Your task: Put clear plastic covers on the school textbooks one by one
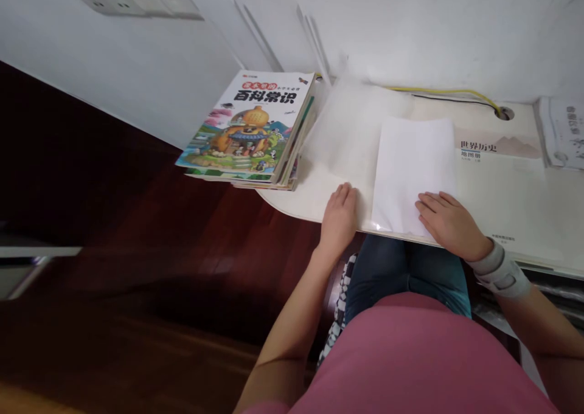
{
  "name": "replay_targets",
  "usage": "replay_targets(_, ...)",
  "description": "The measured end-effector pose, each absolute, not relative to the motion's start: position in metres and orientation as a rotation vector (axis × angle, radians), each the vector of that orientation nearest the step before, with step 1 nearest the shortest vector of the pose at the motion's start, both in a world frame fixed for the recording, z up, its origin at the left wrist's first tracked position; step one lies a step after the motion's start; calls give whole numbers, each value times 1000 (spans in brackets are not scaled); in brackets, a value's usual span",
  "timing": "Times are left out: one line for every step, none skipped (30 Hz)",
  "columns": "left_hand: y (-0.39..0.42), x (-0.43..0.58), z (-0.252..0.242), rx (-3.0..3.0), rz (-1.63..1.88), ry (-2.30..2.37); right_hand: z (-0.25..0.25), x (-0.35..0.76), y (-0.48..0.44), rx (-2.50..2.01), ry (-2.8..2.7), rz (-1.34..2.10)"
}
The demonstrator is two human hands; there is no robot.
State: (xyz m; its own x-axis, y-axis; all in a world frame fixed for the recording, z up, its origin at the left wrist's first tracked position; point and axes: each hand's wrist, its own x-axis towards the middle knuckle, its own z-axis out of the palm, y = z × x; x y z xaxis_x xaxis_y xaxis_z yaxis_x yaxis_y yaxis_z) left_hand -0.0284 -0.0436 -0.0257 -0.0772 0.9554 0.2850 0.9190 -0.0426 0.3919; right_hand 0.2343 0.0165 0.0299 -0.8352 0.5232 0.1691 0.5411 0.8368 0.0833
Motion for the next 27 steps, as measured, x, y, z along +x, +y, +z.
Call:
replay_targets(-43,-35,-25,2095,801,2073,30,233,16,-842,-2876,-178)
replay_targets(-41,-40,-24,2117,832,2016,31,233,16,-848,-2874,-160)
replay_targets(-40,-43,-22,2142,856,1961,31,232,15,-855,-2872,-142)
replay_targets(-39,-46,-20,2167,875,1918,32,232,15,-862,-2870,-126)
replay_targets(-37,-48,-19,2186,897,1887,32,232,14,-868,-2868,-116)
replay_targets(-36,-50,-17,2198,924,1868,32,232,13,-872,-2866,-112)
replay_targets(-36,-51,-16,2200,956,1854,32,232,13,-873,-2867,-113)
replay_targets(-36,-51,-14,2195,991,1836,32,232,13,-870,-2869,-117)
replay_targets(-36,-52,-13,2186,1024,1808,32,232,13,-869,-2871,-122)
replay_targets(-37,-52,-11,2173,1050,1767,32,232,12,-869,-2874,-127)
replay_targets(-37,-52,-9,2157,1068,1714,32,232,12,-870,-2876,-130)
replay_targets(-38,-52,-7,2132,1077,1657,32,232,13,-873,-2879,-132)
replay_targets(-38,-52,-4,2097,1081,1603,32,231,13,-878,-2882,-134)
replay_targets(-37,-52,0,2052,1081,1553,32,231,13,-882,-2886,-137)
replay_targets(-36,-52,3,2000,1081,1510,32,231,12,-887,-2888,-140)
replay_targets(-35,-52,7,1941,1081,1473,31,231,12,-890,-2889,-145)
replay_targets(-33,-53,9,1879,1078,1441,31,231,12,-892,-2888,-152)
replay_targets(-30,-53,12,1816,1076,1415,31,231,12,-893,-2886,-158)
replay_targets(-28,-54,13,1759,1071,1396,31,231,11,-892,-2881,-163)
replay_targets(-26,-54,14,1714,1061,1387,30,231,11,-891,-2876,-168)
replay_targets(-24,-55,14,1692,1044,1386,30,231,11,-892,-2870,-172)
replay_targets(-22,-55,14,1700,1020,1391,30,232,11,-891,-2867,-175)
replay_targets(-21,-55,13,1738,994,1403,30,232,11,-890,-2865,-176)
replay_targets(-21,-55,11,1804,966,1414,30,232,11,-889,-2864,-174)
replay_targets(-21,-55,9,1889,937,1421,29,232,11,-889,-2863,-167)
replay_targets(-21,-55,7,1986,909,1429,29,232,11,-890,-2864,-155)
replay_targets(-22,-55,4,2089,879,1447,29,233,11,-891,-2863,-138)
